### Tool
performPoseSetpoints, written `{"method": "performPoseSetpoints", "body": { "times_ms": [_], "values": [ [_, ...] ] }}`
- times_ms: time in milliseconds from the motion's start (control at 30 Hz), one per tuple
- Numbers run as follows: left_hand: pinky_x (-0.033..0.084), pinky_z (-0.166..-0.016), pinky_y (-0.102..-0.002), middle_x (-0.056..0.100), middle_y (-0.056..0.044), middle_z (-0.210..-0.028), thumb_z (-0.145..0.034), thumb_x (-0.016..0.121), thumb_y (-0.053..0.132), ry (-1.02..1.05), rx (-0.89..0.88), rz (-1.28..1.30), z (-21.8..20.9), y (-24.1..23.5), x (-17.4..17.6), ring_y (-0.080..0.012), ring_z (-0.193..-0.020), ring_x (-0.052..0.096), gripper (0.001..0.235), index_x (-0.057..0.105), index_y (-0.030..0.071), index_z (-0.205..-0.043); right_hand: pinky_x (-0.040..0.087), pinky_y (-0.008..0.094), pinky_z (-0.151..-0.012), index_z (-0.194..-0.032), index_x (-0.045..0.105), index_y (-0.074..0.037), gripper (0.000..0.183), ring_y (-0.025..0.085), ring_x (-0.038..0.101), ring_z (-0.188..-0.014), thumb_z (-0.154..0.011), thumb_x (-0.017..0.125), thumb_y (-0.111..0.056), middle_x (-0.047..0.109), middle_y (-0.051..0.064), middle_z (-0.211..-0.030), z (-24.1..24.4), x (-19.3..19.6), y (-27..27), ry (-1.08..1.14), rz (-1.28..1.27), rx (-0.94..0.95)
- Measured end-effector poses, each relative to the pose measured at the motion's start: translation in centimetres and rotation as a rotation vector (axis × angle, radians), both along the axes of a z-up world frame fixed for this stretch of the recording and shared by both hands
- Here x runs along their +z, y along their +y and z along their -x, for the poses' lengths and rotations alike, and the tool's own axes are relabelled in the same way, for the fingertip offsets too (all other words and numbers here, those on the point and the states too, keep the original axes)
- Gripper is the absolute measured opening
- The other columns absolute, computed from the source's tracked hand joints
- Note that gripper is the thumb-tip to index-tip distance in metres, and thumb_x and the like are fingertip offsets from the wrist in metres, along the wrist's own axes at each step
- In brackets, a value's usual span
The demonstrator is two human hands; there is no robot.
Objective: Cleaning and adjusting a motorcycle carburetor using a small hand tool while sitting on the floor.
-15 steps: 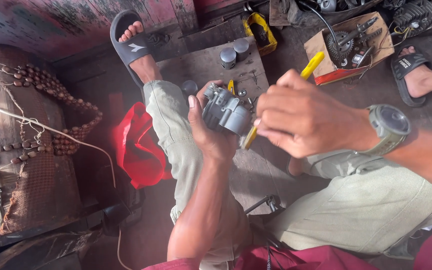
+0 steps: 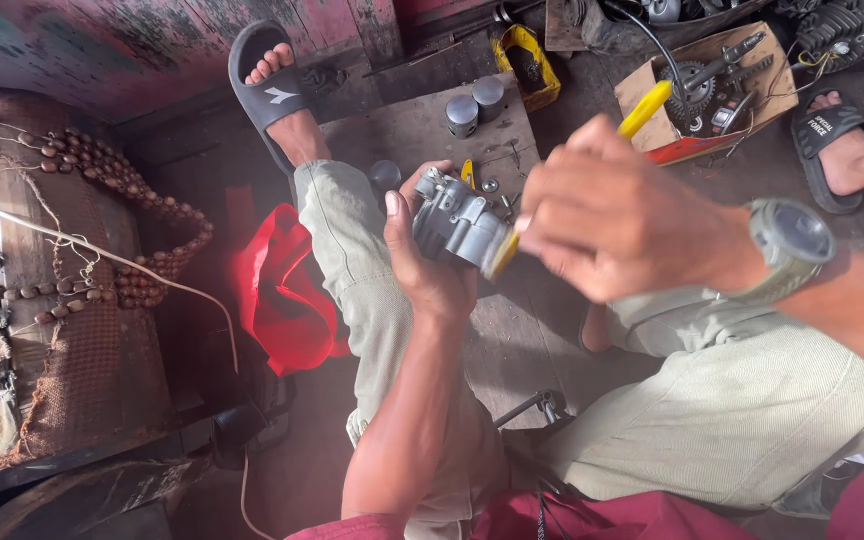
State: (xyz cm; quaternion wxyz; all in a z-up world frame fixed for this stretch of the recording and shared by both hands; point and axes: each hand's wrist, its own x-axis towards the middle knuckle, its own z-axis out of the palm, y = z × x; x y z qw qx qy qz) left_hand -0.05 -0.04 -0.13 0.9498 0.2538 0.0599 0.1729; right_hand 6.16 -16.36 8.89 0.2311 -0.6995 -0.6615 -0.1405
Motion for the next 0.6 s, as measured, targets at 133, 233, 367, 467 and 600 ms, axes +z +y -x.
{"method": "performPoseSetpoints", "body": {
  "times_ms": [133,233,367,467,600],
  "values": [
    [0.056,-0.073,-0.039,0.066,-0.018,-0.095,-0.1,0.052,0.053,-0.01,0.011,-0.125,0.2,-0.3,-0.7,-0.0264,-0.082,0.067,0.057,0.063,-0.001,-0.118,0.03,0.04,-0.08,-0.082,0.057,-0.009,0.02,0.021,0.051,-0.071,-0.097,0.07,-0.002,0.059,0.005,-0.086,-0.8,0.1,-0.6,0.012,-0.028,-0.094],
    [0.052,-0.073,-0.036,0.067,-0.017,-0.094,-0.101,0.051,0.054,-0.014,0.005,-0.208,0.5,-0.8,-0.6,-0.0237,-0.082,0.064,0.059,0.064,-0.001,-0.118,0.029,0.038,-0.077,-0.078,0.051,-0.009,0.025,0.022,0.048,-0.07,-0.098,0.066,-0.003,0.055,0.006,-0.084,0.3,0.7,-0.1,0.026,-0.001,-0.043],
    [0.058,-0.079,-0.035,0.068,-0.016,-0.102,-0.099,0.055,0.057,-0.013,0.011,-0.25,0.4,-1.1,-1.6,-0.0229,-0.087,0.068,0.064,0.066,-0.003,-0.119,0.029,0.039,-0.08,-0.085,0.054,-0.009,0.019,0.023,0.049,-0.072,-0.098,0.066,-0.003,0.054,0.004,-0.086,-1.3,0.3,-1.2,0.038,0.019,-0.116],
    [0.054,-0.073,-0.032,0.068,-0.015,-0.096,-0.099,0.05,0.058,0.042,0.007,-0.314,0.8,-1.0,-0.6,-0.0214,-0.082,0.066,0.065,0.068,-0.002,-0.116,0.028,0.038,-0.078,-0.083,0.055,-0.01,0.022,0.021,0.047,-0.071,-0.097,0.071,-0.005,0.054,0.004,-0.084,-0.4,0.3,-1.2,0.019,0.023,-0.118],
    [0.05,-0.072,-0.03,0.068,-0.01,-0.096,-0.102,0.043,0.059,0.049,0.05,-0.491,1.0,-1.1,-0.5,-0.0181,-0.083,0.063,0.064,0.071,0.002,-0.114,0.03,0.038,-0.077,-0.081,0.051,-0.008,0.024,0.025,0.047,-0.072,-0.1,0.064,-0.006,0.054,0.006,-0.088,0.1,0.6,-0.8,0.02,0.011,-0.06]
  ]
}}
